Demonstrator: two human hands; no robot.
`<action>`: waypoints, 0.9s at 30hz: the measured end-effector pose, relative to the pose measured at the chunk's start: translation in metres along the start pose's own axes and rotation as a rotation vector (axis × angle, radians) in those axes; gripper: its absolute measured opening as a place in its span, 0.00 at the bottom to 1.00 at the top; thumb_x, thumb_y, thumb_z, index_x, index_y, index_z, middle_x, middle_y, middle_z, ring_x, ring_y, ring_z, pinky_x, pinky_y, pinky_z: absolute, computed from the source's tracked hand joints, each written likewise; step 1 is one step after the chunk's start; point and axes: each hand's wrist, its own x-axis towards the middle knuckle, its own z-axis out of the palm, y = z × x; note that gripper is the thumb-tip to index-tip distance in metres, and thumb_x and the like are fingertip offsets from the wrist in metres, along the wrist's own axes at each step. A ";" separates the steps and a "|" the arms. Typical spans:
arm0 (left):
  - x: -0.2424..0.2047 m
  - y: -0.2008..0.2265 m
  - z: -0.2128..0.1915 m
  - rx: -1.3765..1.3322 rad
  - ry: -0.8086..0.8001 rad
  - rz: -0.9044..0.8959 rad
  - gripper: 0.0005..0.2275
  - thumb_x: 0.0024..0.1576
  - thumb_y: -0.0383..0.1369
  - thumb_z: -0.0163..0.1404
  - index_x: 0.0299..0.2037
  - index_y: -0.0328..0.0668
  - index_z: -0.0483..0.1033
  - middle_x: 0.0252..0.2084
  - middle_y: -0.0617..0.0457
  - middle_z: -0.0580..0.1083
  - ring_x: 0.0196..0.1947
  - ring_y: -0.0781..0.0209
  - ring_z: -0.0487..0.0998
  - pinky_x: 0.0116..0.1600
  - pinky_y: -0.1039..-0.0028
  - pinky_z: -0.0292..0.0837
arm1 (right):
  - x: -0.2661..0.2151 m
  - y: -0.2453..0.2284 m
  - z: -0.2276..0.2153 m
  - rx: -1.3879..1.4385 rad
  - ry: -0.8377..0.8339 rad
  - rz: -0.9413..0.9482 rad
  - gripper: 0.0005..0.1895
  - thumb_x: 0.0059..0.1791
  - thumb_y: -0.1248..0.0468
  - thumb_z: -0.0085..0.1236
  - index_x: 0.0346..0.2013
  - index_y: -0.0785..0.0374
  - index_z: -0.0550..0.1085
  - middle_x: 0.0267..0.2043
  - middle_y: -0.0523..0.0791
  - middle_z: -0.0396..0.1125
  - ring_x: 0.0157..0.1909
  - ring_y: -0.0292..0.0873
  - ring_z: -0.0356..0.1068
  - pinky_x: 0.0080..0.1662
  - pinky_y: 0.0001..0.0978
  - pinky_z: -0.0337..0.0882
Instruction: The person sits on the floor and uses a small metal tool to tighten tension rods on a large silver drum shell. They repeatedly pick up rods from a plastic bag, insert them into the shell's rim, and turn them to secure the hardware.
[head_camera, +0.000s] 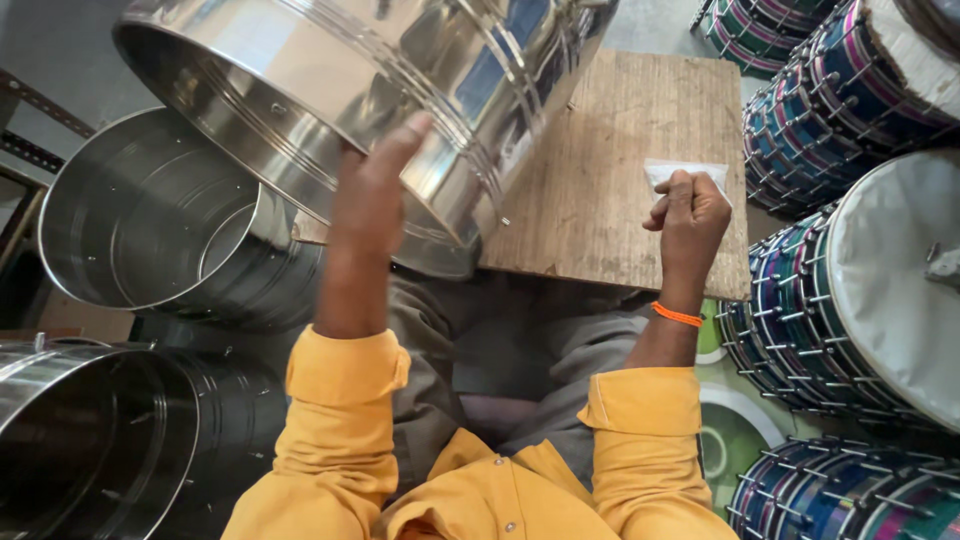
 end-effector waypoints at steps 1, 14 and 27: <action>0.004 0.001 -0.005 -0.036 -0.008 -0.016 0.24 0.59 0.37 0.56 0.61 0.24 0.76 0.61 0.43 0.78 0.65 0.55 0.77 0.71 0.69 0.66 | 0.001 0.000 0.001 0.000 0.000 0.003 0.17 0.61 0.60 0.48 0.32 0.67 0.72 0.21 0.43 0.65 0.21 0.33 0.66 0.26 0.25 0.70; -0.034 -0.060 0.002 0.380 -0.150 0.141 0.27 0.59 0.40 0.60 0.63 0.30 0.67 0.59 0.41 0.73 0.59 0.49 0.75 0.64 0.64 0.72 | 0.007 0.029 -0.055 0.066 0.163 0.047 0.14 0.62 0.64 0.51 0.34 0.66 0.69 0.24 0.44 0.67 0.21 0.34 0.66 0.25 0.26 0.68; -0.069 -0.059 -0.010 0.736 -0.361 0.318 0.24 0.62 0.37 0.56 0.65 0.31 0.69 0.61 0.35 0.75 0.61 0.39 0.76 0.65 0.60 0.69 | 0.001 0.084 -0.090 -0.600 0.212 0.238 0.05 0.48 0.69 0.59 0.36 0.66 0.81 0.30 0.49 0.77 0.28 0.39 0.77 0.31 0.31 0.74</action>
